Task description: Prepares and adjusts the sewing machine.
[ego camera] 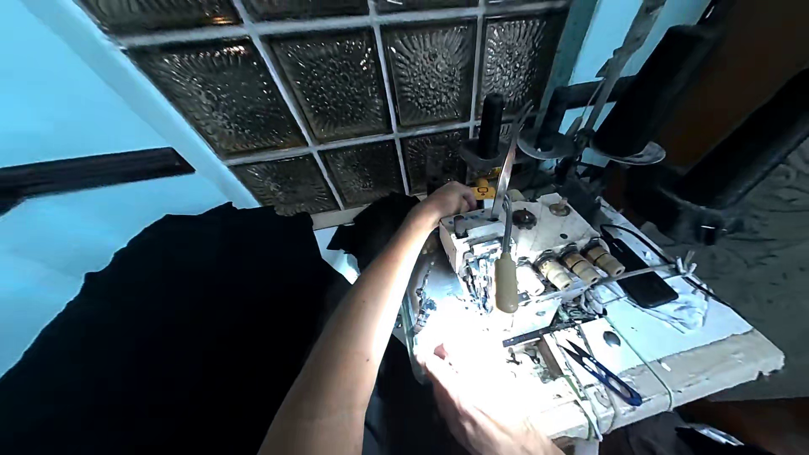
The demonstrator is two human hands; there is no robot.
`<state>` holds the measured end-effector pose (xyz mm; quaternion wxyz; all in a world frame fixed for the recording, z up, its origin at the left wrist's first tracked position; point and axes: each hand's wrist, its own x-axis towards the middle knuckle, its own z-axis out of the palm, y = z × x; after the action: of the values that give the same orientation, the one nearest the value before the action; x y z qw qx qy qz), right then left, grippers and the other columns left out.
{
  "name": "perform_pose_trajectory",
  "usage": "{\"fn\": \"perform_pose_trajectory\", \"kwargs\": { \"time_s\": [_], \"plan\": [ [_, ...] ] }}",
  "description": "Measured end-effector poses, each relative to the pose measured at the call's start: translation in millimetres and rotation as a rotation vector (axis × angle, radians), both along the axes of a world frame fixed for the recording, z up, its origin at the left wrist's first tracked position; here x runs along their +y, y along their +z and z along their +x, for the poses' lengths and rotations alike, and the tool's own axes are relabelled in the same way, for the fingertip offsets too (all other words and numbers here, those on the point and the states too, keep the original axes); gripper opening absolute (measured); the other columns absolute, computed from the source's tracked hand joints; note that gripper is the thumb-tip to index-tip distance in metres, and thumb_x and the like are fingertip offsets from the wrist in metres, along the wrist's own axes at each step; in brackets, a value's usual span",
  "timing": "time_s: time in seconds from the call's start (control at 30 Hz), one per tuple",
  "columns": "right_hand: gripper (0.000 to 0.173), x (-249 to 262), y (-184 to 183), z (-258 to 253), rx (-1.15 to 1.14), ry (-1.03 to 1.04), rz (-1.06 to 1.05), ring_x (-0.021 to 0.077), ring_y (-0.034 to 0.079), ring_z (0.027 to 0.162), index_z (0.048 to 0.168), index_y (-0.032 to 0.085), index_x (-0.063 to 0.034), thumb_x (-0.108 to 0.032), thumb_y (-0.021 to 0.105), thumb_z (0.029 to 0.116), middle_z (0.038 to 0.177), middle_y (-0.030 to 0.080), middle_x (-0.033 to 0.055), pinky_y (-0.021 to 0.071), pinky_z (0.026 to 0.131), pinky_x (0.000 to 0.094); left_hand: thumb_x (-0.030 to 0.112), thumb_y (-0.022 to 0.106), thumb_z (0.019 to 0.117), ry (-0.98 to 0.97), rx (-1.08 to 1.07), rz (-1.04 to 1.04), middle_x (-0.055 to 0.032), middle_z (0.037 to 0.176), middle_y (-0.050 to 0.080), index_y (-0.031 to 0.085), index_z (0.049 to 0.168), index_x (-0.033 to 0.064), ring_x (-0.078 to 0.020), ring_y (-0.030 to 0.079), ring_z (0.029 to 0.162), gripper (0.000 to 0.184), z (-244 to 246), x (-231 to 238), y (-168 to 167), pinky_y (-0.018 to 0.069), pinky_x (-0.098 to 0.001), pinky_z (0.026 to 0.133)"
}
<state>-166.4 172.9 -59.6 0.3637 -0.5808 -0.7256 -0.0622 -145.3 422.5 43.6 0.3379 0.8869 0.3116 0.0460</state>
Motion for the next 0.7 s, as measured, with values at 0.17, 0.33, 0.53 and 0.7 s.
{"fn": "perform_pose_trajectory", "kwargs": {
  "time_s": [0.17, 0.33, 0.53, 0.7],
  "plan": [
    [0.020, -57.8, -11.1, 35.8, 0.033, -0.040, 0.009, 0.0225, 0.072, 0.096, 0.104, 0.081, -0.0169, -0.016, 0.062, 0.0963, 0.099, 0.077, 0.0054, 0.0530, 0.093, 0.0468, 0.005, 0.046, 0.1060, 0.145, -0.216, -0.005, -0.0210, 0.115, 0.067, 0.065, 0.119, -0.0057, -0.0279, 0.064, 0.105, 0.025, -0.6, 1.5, 3.7, 0.0492, -0.0461, 0.097],
    [0.019, -136.5, -31.8, 123.4, 0.176, -0.334, -0.184, 0.0423, 0.070, 0.098, 0.100, 0.079, 0.0008, -0.001, 0.065, 0.0878, 0.099, 0.076, 0.0191, 0.0492, 0.094, 0.0630, 0.007, 0.049, 0.1054, 0.167, -0.606, 0.087, -0.0153, 0.111, 0.070, 0.069, 0.112, -0.0029, -0.0199, 0.067, 0.102, 0.023, -35.9, -30.6, 5.9, 0.0521, -0.0396, 0.093],
    [0.021, -182.4, -33.1, 164.3, 0.260, -0.569, -0.244, 0.0457, 0.068, 0.096, 0.105, 0.077, 0.0041, 0.002, 0.061, 0.0904, 0.101, 0.073, 0.0245, 0.0506, 0.089, 0.0616, 0.011, 0.053, 0.1001, -0.002, -0.636, -0.029, -0.0030, 0.113, 0.070, 0.070, 0.115, 0.0019, -0.0048, 0.063, 0.102, 0.024, -56.2, -78.0, 21.7, 0.0508, -0.0286, 0.092],
    [0.023, -161.1, -50.0, 144.4, 0.118, -0.606, 0.014, 0.0264, 0.071, 0.089, 0.092, 0.081, -0.0125, -0.016, 0.058, 0.0896, 0.091, 0.076, 0.0047, 0.0535, 0.086, 0.0470, 0.006, 0.065, 0.0964, 0.105, -0.693, -0.079, 0.0007, 0.092, 0.067, 0.062, 0.112, 0.0033, -0.0029, 0.064, 0.083, 0.016, -37.6, -73.4, 15.8, 0.0549, -0.0237, 0.078]
  ]
}}
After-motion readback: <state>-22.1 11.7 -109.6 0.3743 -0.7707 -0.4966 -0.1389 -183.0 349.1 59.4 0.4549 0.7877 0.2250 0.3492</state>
